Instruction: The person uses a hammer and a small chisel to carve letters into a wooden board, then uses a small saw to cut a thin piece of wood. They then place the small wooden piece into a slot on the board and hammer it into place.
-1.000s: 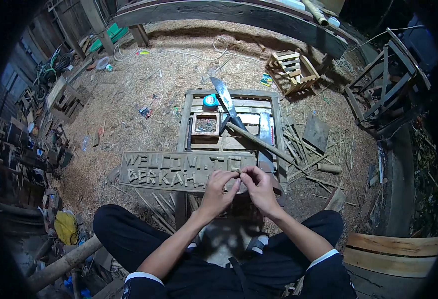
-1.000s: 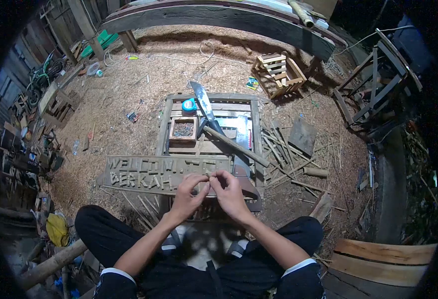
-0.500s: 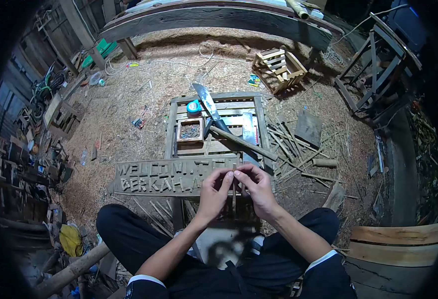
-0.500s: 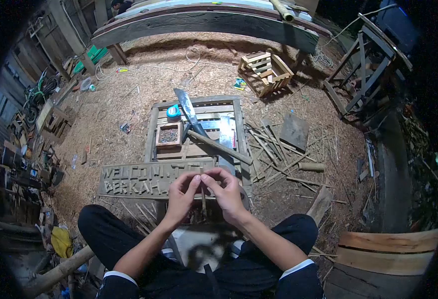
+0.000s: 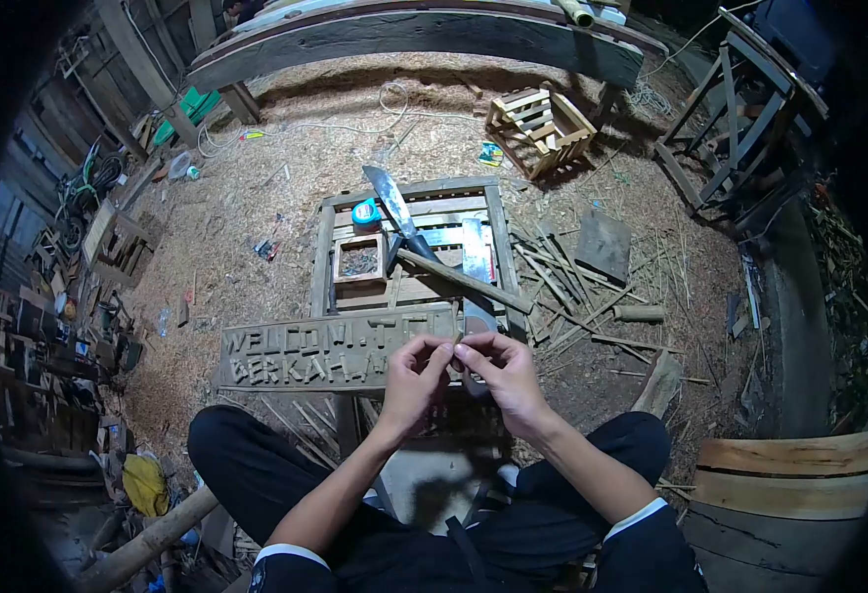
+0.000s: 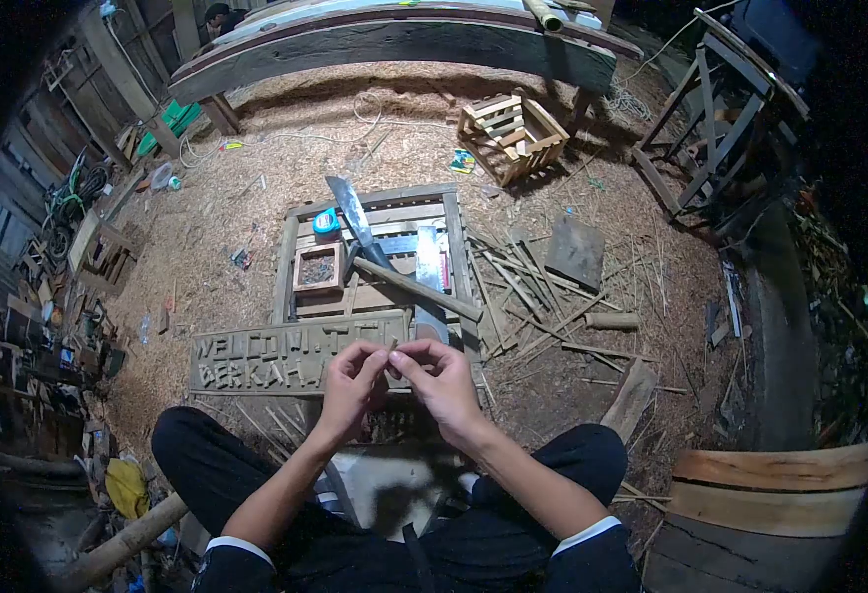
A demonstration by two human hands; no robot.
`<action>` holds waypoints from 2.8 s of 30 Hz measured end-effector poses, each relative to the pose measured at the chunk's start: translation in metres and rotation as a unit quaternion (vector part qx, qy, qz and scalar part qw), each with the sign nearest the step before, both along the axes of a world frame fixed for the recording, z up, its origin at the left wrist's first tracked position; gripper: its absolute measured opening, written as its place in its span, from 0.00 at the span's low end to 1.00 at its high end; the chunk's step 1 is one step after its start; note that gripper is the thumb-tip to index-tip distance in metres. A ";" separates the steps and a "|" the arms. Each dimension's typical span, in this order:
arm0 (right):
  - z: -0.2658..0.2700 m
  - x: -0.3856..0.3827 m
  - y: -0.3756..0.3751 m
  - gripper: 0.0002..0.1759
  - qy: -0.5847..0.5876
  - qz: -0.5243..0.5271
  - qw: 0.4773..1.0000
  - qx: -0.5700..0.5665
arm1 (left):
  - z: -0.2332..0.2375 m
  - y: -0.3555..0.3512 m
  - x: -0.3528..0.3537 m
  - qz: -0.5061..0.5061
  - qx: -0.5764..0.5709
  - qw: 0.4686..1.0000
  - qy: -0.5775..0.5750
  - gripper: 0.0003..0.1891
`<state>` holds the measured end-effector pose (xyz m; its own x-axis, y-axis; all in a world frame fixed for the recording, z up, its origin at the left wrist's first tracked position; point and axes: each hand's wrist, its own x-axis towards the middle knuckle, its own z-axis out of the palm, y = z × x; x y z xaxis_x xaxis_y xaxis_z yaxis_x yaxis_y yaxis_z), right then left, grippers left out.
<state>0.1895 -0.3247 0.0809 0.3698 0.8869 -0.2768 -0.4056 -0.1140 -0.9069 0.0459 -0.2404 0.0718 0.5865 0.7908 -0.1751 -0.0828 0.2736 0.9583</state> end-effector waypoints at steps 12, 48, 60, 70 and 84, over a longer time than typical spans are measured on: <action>-0.001 0.006 0.002 0.08 -0.080 0.000 0.997 0.009 | 0.001 0.010 0.004 -0.025 -0.006 1.000 0.016 0.10; -0.072 -0.011 0.084 0.29 -0.443 0.004 0.896 -0.028 | -0.026 0.091 -0.050 -0.068 0.137 0.960 0.233 0.06; -0.028 -0.025 0.053 0.43 -0.646 0.151 0.748 0.022 | -0.005 0.082 -0.075 -0.016 0.265 0.906 0.330 0.12; -0.043 -0.044 -0.022 0.33 -0.707 0.121 0.669 -0.193 | -0.026 0.073 -0.063 -0.063 0.260 0.930 0.251 0.13; -0.050 -0.029 -0.030 0.37 -0.687 0.026 0.717 -0.115 | -0.020 0.061 -0.054 -0.050 0.301 0.930 0.206 0.12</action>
<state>0.1608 -0.3545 0.0307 0.4016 0.8988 0.1757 0.8635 -0.3077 -0.3997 -0.0084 -0.1796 0.0520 0.6430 0.7639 0.0553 0.3222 -0.3353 0.8853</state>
